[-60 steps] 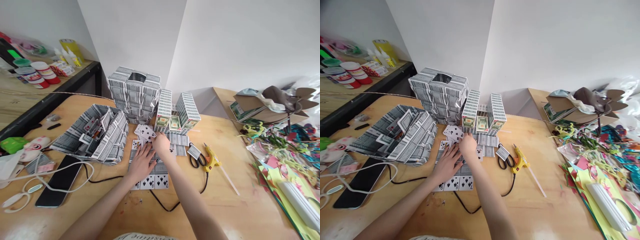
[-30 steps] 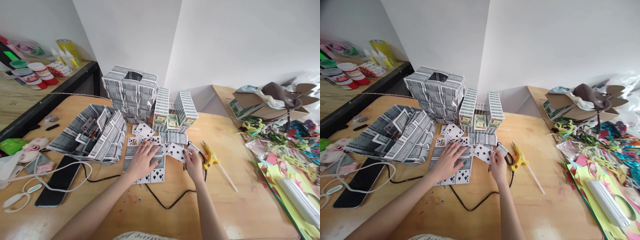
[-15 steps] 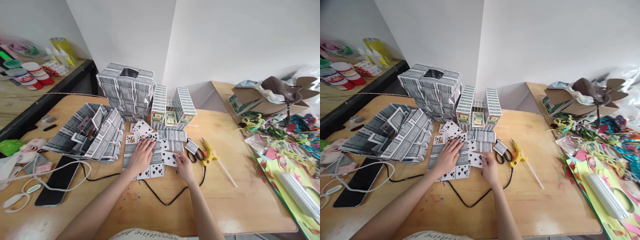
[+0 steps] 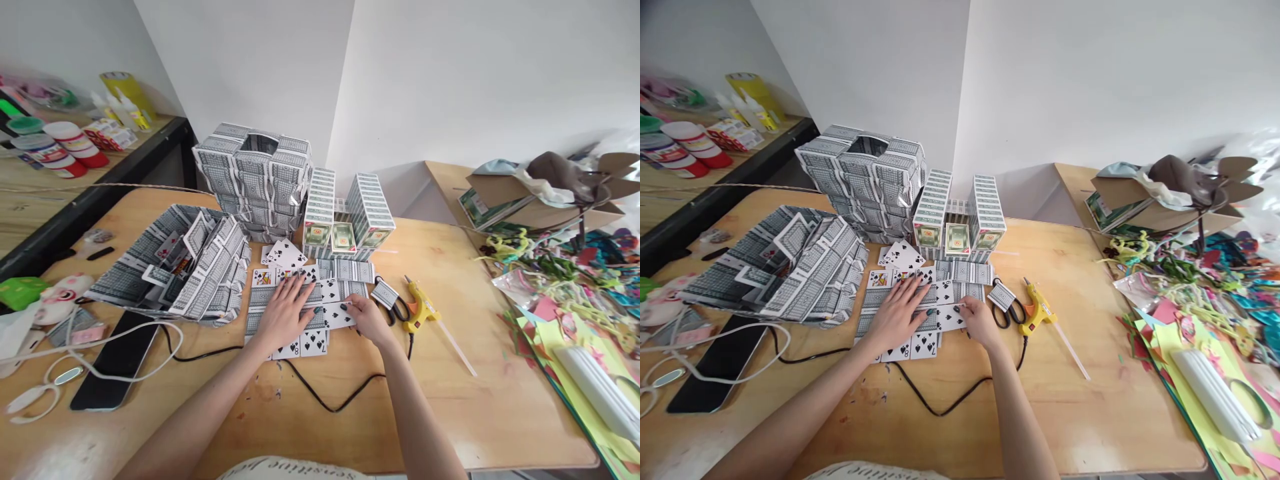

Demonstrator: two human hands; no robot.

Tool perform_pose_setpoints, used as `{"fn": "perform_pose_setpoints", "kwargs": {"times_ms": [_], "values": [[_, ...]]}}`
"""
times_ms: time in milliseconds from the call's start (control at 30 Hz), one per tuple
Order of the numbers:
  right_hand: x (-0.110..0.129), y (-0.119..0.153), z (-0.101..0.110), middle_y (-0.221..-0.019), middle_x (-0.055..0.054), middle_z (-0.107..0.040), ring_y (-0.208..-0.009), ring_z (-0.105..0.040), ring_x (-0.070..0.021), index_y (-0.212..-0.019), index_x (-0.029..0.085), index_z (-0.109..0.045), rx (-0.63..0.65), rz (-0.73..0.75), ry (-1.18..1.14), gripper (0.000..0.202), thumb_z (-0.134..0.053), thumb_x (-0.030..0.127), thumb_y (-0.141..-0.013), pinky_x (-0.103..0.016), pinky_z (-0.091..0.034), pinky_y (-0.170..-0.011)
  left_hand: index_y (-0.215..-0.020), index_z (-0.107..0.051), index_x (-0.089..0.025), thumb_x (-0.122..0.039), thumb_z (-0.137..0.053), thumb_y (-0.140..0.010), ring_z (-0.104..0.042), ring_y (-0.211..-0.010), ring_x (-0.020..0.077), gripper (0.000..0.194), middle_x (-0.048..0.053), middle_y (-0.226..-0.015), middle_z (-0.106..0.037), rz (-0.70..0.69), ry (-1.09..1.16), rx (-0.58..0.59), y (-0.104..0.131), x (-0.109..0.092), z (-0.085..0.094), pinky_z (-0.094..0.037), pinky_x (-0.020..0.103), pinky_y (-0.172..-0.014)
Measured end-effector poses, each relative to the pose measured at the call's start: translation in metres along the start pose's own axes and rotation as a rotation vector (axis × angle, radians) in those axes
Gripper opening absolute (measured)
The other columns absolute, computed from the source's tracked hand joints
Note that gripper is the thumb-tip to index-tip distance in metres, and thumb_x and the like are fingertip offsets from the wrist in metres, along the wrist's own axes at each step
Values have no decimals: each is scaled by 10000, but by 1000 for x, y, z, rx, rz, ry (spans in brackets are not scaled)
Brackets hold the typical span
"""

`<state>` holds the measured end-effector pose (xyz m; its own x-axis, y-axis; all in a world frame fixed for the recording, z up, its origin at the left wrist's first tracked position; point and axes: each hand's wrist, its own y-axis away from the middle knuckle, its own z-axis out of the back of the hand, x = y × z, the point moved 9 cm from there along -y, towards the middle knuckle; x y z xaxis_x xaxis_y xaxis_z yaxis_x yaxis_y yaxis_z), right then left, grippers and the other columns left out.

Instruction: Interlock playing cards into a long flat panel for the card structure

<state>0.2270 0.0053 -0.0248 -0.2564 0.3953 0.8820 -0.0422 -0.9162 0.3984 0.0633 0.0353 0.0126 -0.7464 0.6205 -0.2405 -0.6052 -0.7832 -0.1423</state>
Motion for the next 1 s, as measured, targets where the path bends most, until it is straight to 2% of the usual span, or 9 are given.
{"fn": "perform_pose_setpoints", "kwargs": {"times_ms": [333,667,867,933,1000], "values": [[-7,-5,-4,-478,67,-433,-399,-374,-59,-683,183,-501,61,-44,-196,228,-572,399,-683,-169,-278,-360,-1411,-155,-277,-485,-268,-897,-135,-1354,244,566,0,-1485,-145,-6,-1,-10,0,0,2,-165,453,-1100],[-7,-7,-6,-482,64,-448,-390,-386,-62,-693,179,-508,21,-53,-128,219,-560,392,-698,-168,-275,-344,-1410,-159,-277,-498,-273,-893,-126,-1355,248,574,3,-1486,-137,-1,-3,-1,-1,-2,2,-151,457,-1102],[-4,-1,-16,-452,77,-454,-331,-376,-62,-687,190,-478,7,-59,-95,202,-533,378,-735,-172,-273,-309,-1397,-186,-330,-484,-316,-887,-144,-1351,254,548,-17,-1483,-147,-2,22,-18,-1,-3,4,-155,465,-1099],[-5,1,-19,-442,67,-474,-326,-405,-71,-656,190,-471,28,-79,-110,230,-564,390,-724,-182,-307,-313,-1393,-190,-345,-488,-315,-886,-146,-1351,255,541,-25,-1483,-149,0,26,-20,-1,-2,4,-162,473,-1096],[-7,4,-24,-482,41,-536,-378,-494,-100,-662,189,-487,91,-106,-173,240,-598,397,-707,-207,-400,-364,-1390,-196,-351,-491,-311,-887,-144,-1352,253,534,-28,-1483,-148,3,25,-19,-1,-2,4,-169,475,-1094]]}}
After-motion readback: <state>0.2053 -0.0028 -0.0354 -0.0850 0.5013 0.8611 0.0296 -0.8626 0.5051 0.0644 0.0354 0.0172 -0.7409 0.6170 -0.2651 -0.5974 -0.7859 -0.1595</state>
